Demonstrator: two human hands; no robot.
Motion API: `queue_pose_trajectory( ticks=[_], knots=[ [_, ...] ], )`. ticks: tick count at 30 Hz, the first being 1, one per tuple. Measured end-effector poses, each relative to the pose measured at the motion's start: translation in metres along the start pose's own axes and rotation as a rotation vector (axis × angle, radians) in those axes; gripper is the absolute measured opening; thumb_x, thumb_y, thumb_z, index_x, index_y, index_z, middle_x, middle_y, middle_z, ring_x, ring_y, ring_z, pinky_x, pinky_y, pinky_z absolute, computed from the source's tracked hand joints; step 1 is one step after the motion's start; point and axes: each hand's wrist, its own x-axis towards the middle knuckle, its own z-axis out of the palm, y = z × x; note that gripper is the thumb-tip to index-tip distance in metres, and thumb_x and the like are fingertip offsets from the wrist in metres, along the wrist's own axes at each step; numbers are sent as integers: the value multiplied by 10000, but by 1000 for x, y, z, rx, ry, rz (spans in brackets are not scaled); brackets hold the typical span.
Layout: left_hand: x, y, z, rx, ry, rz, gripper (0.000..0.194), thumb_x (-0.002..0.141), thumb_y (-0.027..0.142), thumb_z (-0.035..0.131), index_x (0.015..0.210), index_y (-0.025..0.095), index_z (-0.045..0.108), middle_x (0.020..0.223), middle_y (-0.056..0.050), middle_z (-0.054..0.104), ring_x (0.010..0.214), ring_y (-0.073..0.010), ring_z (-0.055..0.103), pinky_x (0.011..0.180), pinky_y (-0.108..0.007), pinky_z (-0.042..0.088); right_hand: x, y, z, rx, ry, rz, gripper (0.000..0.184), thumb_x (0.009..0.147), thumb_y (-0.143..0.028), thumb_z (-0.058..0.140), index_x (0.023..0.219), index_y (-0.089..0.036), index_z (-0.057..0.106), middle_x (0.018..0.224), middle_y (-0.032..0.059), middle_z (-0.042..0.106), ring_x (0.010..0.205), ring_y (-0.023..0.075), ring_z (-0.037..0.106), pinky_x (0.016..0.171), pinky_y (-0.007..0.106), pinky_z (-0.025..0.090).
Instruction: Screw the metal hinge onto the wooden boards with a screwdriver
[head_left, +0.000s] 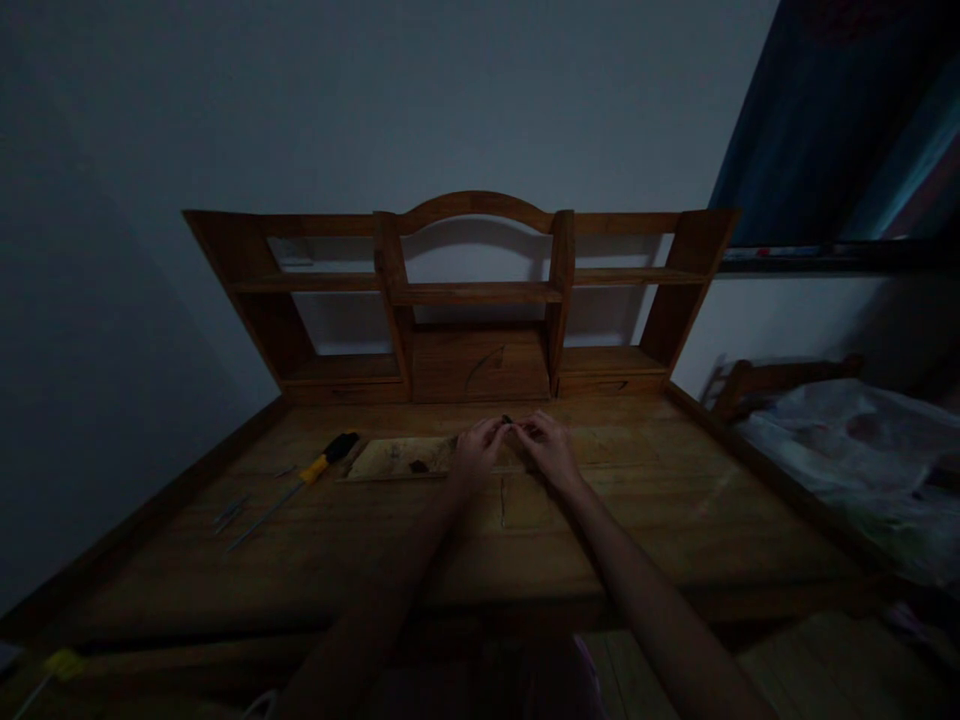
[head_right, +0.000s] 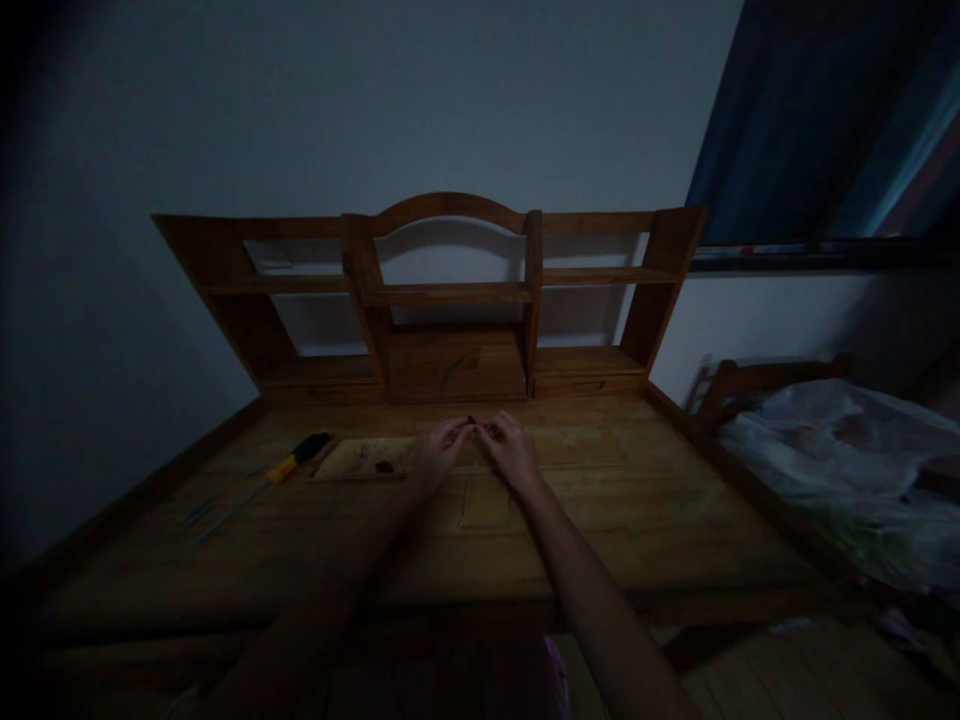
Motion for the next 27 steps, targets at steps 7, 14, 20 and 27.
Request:
queue_pose_trajectory(
  ticks=[7, 14, 20, 27],
  knots=[
    [-1, 0, 1, 26, -38, -33, 239, 962, 271, 463, 1114, 208, 637, 1058, -58, 716, 956, -191, 682, 857, -303, 544, 2, 4, 4, 108, 54, 88, 234, 846, -440, 596, 871, -238, 711, 889, 54, 701, 823, 211, 629, 760, 328, 471],
    [-2, -4, 4, -58, -77, -2, 300, 993, 286, 385, 1210, 198, 573, 1054, -65, 700, 939, -183, 669, 875, -320, 523, 5, 10, 8, 349, -4, 236, 304, 781, -509, 649, 887, -226, 683, 807, 21, 690, 718, 172, 618, 673, 288, 480],
    [1, -10, 5, -199, -74, -82, 317, 966, 281, 412, 1174, 165, 621, 1082, -81, 707, 917, -189, 681, 855, -320, 544, 5, 15, 11, 522, -119, 339, 332, 706, -521, 725, 853, -226, 687, 741, 3, 680, 623, 138, 599, 591, 264, 467],
    [1, -12, 6, -193, -82, -44, 296, 956, 277, 438, 1112, 169, 664, 1085, -83, 696, 999, -216, 647, 916, -360, 522, 4, 19, 11, 575, -103, 373, 327, 683, -475, 770, 855, -210, 687, 740, 12, 673, 613, 128, 587, 558, 245, 447]
  ],
)
